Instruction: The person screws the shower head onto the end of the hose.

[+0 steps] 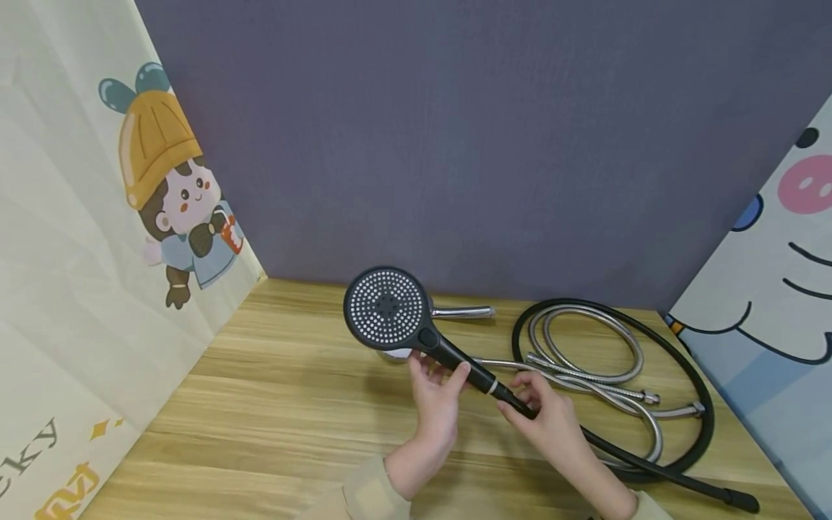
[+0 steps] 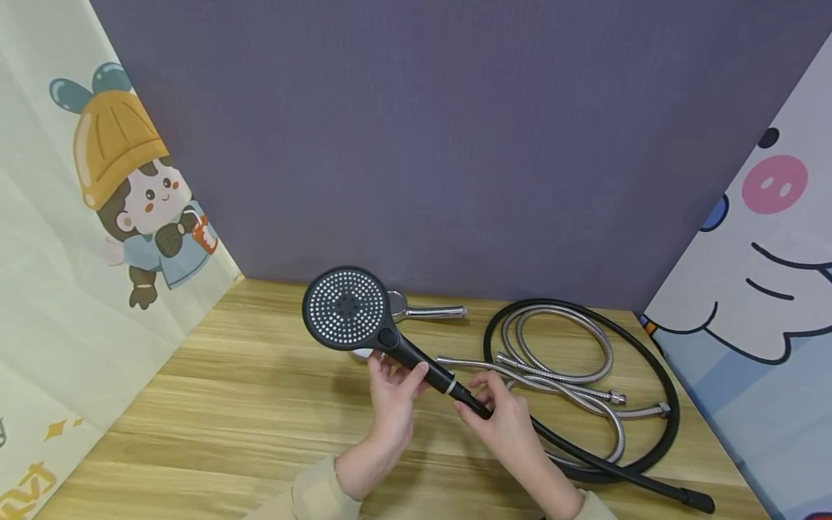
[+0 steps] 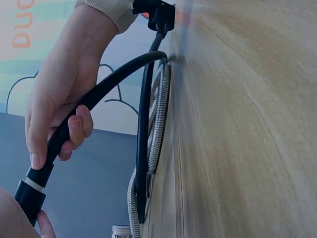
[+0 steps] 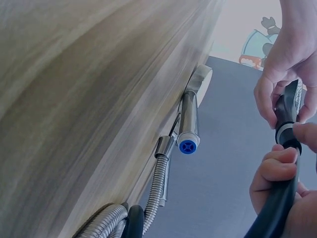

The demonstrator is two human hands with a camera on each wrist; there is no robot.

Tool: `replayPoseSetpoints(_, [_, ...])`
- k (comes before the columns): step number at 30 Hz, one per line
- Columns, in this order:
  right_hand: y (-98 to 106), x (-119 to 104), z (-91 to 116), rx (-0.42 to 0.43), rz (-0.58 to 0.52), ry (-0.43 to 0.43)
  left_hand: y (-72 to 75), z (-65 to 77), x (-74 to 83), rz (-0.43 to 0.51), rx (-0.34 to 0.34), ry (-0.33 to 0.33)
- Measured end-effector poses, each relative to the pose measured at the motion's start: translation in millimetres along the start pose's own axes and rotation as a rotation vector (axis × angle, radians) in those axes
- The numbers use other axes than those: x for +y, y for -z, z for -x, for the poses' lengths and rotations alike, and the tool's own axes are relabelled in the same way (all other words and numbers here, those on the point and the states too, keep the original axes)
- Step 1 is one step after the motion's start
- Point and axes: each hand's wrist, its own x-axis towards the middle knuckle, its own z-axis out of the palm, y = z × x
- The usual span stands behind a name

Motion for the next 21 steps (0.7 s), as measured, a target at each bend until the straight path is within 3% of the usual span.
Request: replayPoseSetpoints(21, [1.1,-2.5,-1.1,0.011,0.015,0.037,-0.8,-0.5,-0.4,-0.008,0.016,0.004])
